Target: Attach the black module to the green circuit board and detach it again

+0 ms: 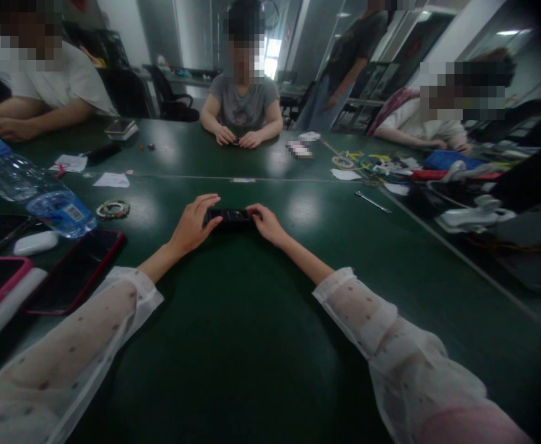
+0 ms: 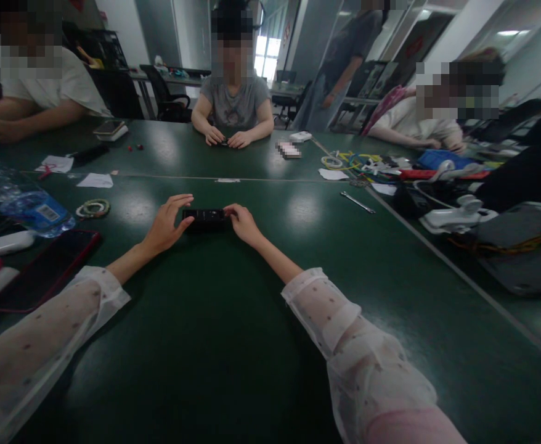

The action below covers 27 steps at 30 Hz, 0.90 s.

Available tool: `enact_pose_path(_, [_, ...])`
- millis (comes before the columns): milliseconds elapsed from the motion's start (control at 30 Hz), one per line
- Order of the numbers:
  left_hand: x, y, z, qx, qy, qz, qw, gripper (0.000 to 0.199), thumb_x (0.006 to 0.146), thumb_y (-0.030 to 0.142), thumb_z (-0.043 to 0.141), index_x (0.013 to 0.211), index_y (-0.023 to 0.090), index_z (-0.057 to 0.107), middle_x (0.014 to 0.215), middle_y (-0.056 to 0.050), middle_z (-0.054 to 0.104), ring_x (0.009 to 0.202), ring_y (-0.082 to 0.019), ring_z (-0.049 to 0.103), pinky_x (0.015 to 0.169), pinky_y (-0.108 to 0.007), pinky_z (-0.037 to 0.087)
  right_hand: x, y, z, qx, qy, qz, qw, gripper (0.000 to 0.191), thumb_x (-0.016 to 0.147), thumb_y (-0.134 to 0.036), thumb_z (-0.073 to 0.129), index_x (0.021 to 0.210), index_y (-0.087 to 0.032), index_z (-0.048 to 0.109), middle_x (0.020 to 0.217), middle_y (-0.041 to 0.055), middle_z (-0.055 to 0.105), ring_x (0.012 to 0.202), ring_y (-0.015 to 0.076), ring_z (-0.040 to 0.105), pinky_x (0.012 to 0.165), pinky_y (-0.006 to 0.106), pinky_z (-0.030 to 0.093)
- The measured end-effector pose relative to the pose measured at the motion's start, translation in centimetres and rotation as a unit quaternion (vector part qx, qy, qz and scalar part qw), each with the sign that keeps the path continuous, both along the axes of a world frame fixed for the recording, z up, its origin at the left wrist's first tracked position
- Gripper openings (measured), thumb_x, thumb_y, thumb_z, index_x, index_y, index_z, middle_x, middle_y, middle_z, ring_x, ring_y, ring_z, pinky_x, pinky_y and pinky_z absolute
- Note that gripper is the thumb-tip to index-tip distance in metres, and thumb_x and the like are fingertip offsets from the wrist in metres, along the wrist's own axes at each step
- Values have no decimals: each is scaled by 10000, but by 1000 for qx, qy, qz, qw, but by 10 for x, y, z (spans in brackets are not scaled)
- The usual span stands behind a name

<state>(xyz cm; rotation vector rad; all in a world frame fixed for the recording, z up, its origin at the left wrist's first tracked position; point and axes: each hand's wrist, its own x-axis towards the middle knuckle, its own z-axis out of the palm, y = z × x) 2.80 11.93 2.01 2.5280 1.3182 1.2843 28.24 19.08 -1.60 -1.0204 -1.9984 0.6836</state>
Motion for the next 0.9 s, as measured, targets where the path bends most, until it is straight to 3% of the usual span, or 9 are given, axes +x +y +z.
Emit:
enact_pose_path(267, [0,-1,1,-12,23,11,1000,480,1012,491,432,1397,205,460,1392,-130,548,1245,-281,553,1045,-451,409,2,-1,0,-11,4,12,1000,282,902,-68,476,1088,-200,642,1073,67,665,1045,202,619,965,429,507])
enact_pose_path(700, [0,5,-3,-123,31,-16,992,865,845,578,676,1518,229,262,1354,-147,589,1198,-338,604,1021,-526,447,-1,-6,6,-18,9,3,1000,281,885,-53,493,1063,-201,653,1076,68,665,1041,202,621,966,436,507])
enact_pose_path(900, [0,4,-1,-156,46,-10,987,809,866,563,654,1500,201,306,1356,-153,576,1231,-330,583,1038,-514,459,0,-3,2,-9,19,8,1000,260,872,-74,510,1036,-211,658,1043,57,669,1013,203,620,942,440,514])
